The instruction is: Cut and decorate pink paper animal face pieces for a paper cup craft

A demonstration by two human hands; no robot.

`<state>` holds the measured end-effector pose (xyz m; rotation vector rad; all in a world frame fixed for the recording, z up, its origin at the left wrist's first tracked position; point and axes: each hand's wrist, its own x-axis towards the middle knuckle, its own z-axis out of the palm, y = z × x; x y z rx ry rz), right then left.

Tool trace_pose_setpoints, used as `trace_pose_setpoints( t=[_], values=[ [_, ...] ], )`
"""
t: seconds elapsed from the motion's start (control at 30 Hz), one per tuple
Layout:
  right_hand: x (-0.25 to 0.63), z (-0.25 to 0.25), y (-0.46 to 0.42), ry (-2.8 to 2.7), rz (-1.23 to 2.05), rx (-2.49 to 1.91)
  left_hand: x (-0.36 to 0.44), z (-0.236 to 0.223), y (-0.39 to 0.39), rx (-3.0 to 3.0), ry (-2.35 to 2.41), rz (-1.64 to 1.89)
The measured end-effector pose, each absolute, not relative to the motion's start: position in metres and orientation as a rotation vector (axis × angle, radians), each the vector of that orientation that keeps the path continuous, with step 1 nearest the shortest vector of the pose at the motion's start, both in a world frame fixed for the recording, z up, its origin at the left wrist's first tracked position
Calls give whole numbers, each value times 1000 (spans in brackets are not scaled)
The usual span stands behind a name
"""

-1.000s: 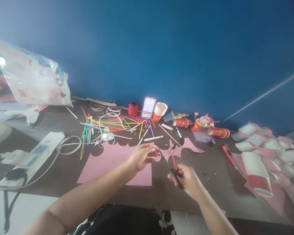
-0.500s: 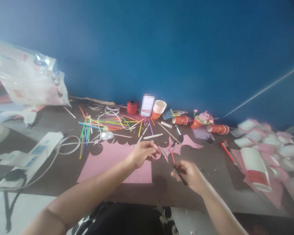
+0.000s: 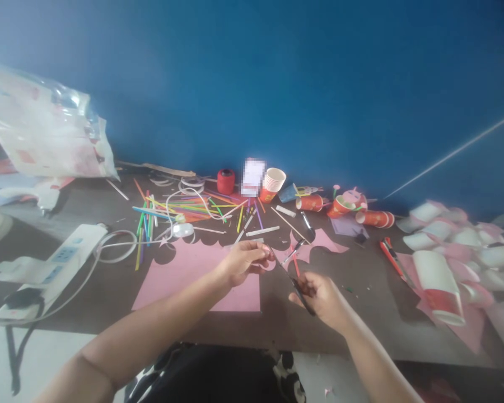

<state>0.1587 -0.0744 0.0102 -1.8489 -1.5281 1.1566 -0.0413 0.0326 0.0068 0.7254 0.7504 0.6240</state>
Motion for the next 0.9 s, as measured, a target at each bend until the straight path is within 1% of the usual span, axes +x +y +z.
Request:
trace_pose_setpoints(
  t=[0.3,0.9],
  values=[
    [155,7,-74,-1598,1037,-1888,-39,7,31,651,753,636],
    [153,-12,-78,-1441,1129,-1765,-34,9,28,596,736,613]
  ],
)
